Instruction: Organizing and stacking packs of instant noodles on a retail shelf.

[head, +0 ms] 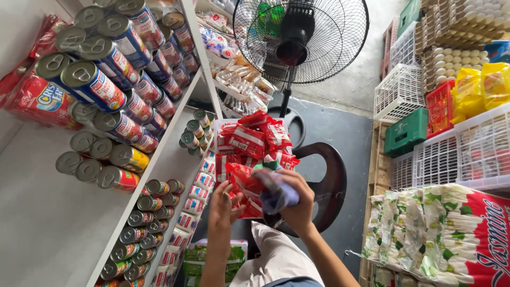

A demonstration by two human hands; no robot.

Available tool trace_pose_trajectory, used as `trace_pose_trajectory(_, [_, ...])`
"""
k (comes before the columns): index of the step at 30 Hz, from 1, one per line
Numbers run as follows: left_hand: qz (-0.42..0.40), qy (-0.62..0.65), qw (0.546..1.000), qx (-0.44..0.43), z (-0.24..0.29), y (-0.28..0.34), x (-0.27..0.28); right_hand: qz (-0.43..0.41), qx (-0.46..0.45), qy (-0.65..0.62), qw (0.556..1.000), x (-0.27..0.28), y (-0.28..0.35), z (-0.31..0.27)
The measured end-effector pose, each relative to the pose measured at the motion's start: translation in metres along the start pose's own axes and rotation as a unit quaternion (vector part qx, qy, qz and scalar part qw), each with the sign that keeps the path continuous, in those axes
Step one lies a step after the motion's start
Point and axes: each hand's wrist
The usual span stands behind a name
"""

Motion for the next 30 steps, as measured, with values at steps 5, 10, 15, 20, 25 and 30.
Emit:
trace_pose_trajectory(5, [-0.230,0.426,0.866,0.122,-0.049,-0.015,0.002,-0.136,0.252,0.119,0.951,0.000,0.022,-0.006])
trace_pose_trajectory(10, [-0.127,0.362,0.923,0.033,-0.004,-0.017,-0.022,-0.296,0.215,0.180,0.913,-0.009,0.045,-0.012])
trace_pose_trajectory(15, [-0.270,0.532,0.802,0.034,-0.023,-0.019,-0.023,-0.336,0.115,0.224,0.907,-0.016,0.025,-0.029])
trace_pose_trajectory(20, [-0.190,0.522,0.829,0.063,-0.127,-0.029,-0.001,-0.290,0.093,0.213,0.928,-0.022,-0.011,-0.044])
trace_pose_trajectory(25, [-0.083,0.427,0.891,0.131,-0.110,-0.007,-0.023,-0.250,0.001,0.173,0.953,-0.027,-0.026,-0.022])
trace_pose_trajectory(30, [-0.041,0.387,0.919,0.063,-0.054,-0.002,-0.036,-0.183,-0.032,0.090,0.978,-0.030,-0.018,-0.020])
Point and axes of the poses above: each hand's wrist, its own y-axis away from the middle knuckle, its own x-axis out of the back of the hand, z = x × y, and after that the axes turned 1 degree about y, right-handed
